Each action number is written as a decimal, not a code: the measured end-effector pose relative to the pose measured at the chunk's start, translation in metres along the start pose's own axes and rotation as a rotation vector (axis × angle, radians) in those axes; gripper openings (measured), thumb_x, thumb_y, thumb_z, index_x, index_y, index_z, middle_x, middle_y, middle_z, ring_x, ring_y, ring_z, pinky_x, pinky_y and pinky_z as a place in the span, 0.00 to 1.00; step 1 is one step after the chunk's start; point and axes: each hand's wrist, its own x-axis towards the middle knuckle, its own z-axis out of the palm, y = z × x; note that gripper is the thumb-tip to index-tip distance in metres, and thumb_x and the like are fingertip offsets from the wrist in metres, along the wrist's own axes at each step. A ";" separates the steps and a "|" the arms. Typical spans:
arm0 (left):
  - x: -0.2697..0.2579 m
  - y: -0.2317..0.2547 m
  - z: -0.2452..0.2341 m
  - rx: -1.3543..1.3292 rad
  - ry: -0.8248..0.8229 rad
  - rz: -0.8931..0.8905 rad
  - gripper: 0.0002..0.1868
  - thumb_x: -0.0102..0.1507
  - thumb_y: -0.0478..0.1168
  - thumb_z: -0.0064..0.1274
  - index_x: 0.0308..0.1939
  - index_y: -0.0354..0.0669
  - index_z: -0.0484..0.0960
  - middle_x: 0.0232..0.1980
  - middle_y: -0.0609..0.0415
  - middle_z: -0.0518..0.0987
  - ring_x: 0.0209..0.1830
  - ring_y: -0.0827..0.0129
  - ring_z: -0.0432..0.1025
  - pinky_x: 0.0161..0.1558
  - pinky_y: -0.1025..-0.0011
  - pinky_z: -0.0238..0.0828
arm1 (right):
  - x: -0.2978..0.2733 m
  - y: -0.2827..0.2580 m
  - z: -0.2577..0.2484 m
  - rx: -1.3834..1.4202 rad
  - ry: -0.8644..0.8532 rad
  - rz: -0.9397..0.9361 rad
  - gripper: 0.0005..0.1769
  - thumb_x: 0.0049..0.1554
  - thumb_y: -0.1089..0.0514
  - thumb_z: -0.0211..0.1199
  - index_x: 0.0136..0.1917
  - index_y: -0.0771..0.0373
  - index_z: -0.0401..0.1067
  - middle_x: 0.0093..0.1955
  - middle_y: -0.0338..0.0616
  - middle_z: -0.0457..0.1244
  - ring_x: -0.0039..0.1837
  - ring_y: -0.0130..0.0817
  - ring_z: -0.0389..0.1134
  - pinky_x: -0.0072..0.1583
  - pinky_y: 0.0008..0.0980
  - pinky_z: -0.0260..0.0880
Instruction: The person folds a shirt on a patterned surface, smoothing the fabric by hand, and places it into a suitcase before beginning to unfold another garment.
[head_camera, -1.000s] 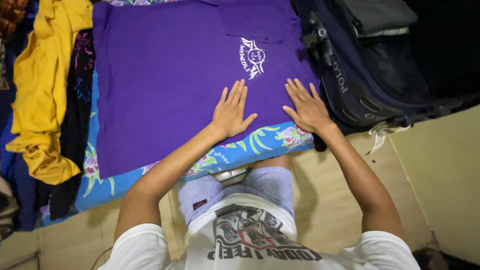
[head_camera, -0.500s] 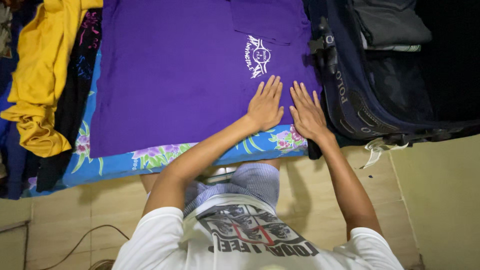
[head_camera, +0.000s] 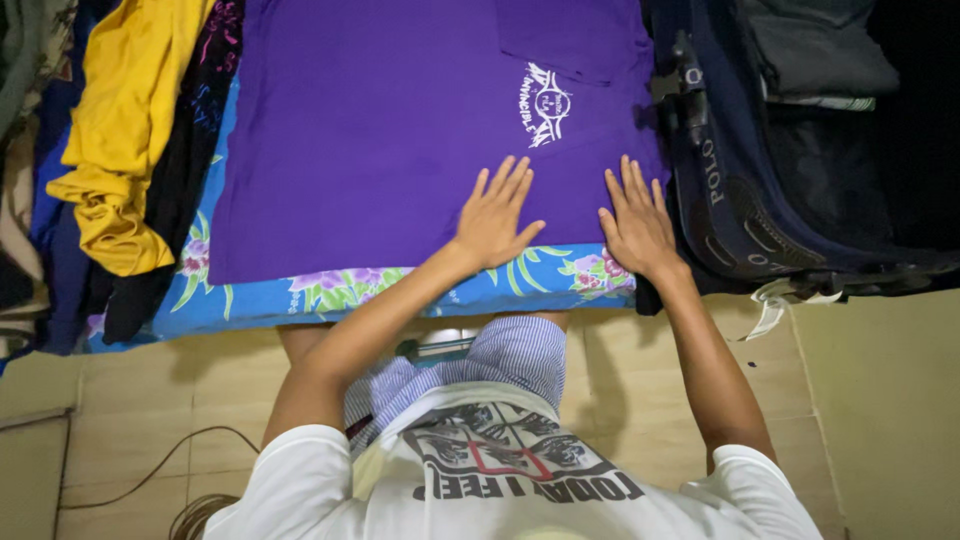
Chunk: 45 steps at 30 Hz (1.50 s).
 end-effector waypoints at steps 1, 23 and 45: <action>-0.008 -0.008 -0.005 -0.017 0.008 0.006 0.45 0.67 0.62 0.42 0.76 0.30 0.58 0.83 0.41 0.53 0.84 0.49 0.41 0.78 0.47 0.36 | 0.000 0.000 0.000 -0.002 -0.002 0.006 0.38 0.66 0.47 0.46 0.82 0.67 0.48 0.86 0.61 0.37 0.86 0.52 0.35 0.80 0.55 0.32; -0.182 -0.163 -0.107 0.132 0.120 -0.632 0.47 0.68 0.64 0.42 0.77 0.28 0.57 0.83 0.39 0.53 0.83 0.42 0.40 0.77 0.44 0.34 | 0.025 -0.010 -0.012 -0.009 -0.076 0.181 0.41 0.54 0.46 0.63 0.76 0.65 0.60 0.83 0.58 0.46 0.82 0.56 0.45 0.76 0.60 0.45; 0.071 -0.080 0.005 -0.021 -0.020 0.029 0.42 0.71 0.62 0.35 0.77 0.31 0.57 0.82 0.43 0.54 0.84 0.54 0.42 0.79 0.51 0.36 | 0.101 -0.065 0.022 0.097 0.037 -0.044 0.36 0.66 0.42 0.50 0.80 0.62 0.55 0.85 0.52 0.45 0.86 0.48 0.40 0.81 0.55 0.33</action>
